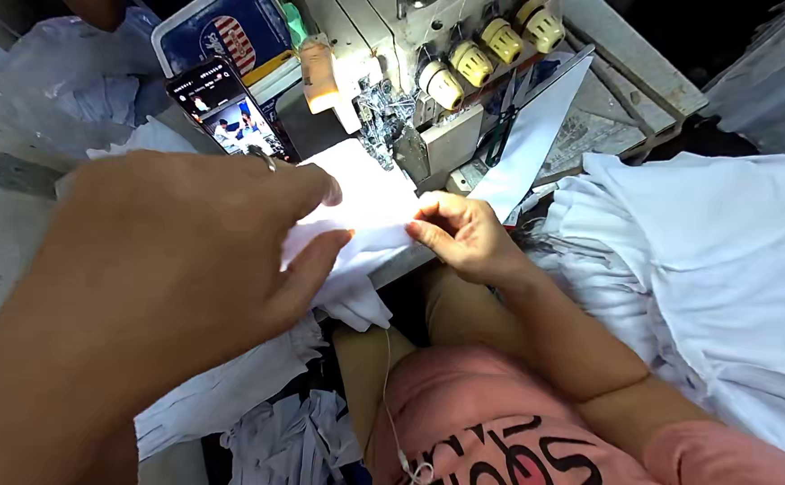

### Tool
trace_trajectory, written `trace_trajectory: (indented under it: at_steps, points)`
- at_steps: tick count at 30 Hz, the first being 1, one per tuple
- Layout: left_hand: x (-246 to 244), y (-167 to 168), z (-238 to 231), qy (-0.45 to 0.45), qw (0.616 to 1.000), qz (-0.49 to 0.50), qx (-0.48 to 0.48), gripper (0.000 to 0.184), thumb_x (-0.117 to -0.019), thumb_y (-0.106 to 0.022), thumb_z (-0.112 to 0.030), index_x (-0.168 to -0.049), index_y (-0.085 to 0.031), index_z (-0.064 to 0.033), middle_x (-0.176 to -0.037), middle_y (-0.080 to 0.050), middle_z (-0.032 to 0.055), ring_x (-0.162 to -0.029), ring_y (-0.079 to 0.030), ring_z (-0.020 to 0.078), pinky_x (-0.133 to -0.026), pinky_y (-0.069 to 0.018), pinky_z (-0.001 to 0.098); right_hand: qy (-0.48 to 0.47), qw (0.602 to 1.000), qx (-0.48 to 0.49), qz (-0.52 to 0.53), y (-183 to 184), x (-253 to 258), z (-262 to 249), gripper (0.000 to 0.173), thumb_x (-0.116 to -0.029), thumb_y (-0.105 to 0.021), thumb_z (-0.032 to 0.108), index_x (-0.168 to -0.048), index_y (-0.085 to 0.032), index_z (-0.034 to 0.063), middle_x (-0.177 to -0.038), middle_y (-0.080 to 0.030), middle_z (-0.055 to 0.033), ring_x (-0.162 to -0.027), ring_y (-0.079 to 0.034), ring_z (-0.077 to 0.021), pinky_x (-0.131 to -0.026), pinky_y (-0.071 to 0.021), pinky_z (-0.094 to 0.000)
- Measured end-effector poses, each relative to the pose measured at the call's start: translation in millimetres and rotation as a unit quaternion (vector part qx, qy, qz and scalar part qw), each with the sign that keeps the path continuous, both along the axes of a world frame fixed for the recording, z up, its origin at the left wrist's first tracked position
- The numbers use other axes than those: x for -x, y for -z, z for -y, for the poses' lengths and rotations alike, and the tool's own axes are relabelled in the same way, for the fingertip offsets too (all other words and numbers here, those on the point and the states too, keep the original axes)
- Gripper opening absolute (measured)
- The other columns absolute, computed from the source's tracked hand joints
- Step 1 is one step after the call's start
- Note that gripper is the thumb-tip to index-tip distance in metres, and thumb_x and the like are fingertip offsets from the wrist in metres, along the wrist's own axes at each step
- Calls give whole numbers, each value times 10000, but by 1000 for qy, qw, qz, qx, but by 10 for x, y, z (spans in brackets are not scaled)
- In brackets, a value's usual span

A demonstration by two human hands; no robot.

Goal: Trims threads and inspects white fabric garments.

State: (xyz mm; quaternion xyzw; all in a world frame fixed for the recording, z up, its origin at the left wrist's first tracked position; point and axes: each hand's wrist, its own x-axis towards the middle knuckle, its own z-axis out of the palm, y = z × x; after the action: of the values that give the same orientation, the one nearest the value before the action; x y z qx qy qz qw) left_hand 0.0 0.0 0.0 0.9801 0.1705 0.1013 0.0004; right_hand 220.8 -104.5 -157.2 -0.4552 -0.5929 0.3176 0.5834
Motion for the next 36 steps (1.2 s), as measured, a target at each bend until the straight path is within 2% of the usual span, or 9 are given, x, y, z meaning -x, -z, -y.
trace_trajectory:
  at_steps: [2,4,7,16,21,25,30,33,36]
  points:
    - [-33,122,-20,6,1000,-22,-17,413,-986,-477,-422,-943,-730,-99,-698,-613,83,-574,-586,276,-465,-382,470,29,1000,-2,10,148,4,112,104,-975,-608,60,-919,-664,-8,-817,-601,19,-684,-535,57,-626,-473,-91]
    - [-58,194,-55,8,999,-43,-24,415,-987,-452,-432,-858,-720,-143,-643,-549,28,-522,-522,223,-446,-329,409,44,999,-10,12,234,21,149,108,-970,-610,54,-911,-665,-18,-831,-606,12,-713,-541,61,-656,-475,-83]
    - [-102,206,-77,-1,998,-60,-27,432,-990,-428,-438,-816,-698,-150,-574,-458,12,-467,-461,224,-429,-284,403,52,998,-17,16,307,27,109,108,-969,-611,49,-914,-669,-24,-837,-618,4,-729,-551,61,-676,-480,-82]
    - [-187,308,-165,-20,998,-50,-37,441,-1005,-427,-421,-832,-688,-110,-639,-528,69,-513,-540,280,-441,-324,449,48,998,-40,-3,356,12,-142,111,-977,-606,22,-891,-648,-34,-819,-587,-22,-696,-525,32,-642,-459,-91]
    - [-245,385,-208,-9,998,-25,-59,462,-1023,-437,-411,-777,-662,-92,-556,-490,91,-480,-526,308,-444,-299,455,47,998,-33,-7,310,-7,-213,93,-969,-607,-1,-882,-632,-24,-824,-573,-27,-682,-516,24,-621,-448,-90]
    - [-258,401,-278,-10,998,-30,-47,475,-1016,-451,-444,-795,-660,-79,-561,-499,100,-491,-534,319,-452,-323,469,41,997,-67,-22,359,-1,-346,109,-980,-600,16,-917,-662,-48,-863,-613,-18,-764,-545,45,-705,-469,-105]
    - [-211,336,-396,-21,999,-35,9,447,-992,-472,-503,-767,-632,-151,-596,-494,24,-536,-524,225,-487,-328,438,39,997,-62,-21,325,2,-353,107,-980,-599,18,-915,-663,-37,-857,-605,-10,-756,-540,42,-696,-464,-105]
    - [-239,361,-392,-3,999,-33,21,454,-995,-491,-495,-789,-669,-131,-599,-536,37,-538,-550,228,-489,-351,446,47,997,-60,-7,330,19,-320,114,-982,-603,26,-915,-664,-43,-842,-604,-23,-726,-532,37,-674,-458,-103]
    - [-261,419,-478,13,998,-23,61,404,-975,-518,-481,-770,-652,-159,-610,-518,-14,-549,-506,145,-513,-352,391,48,997,-64,-14,348,17,-349,111,-980,-606,27,-925,-666,-48,-854,-607,-22,-734,-530,43,-679,-459,-102]
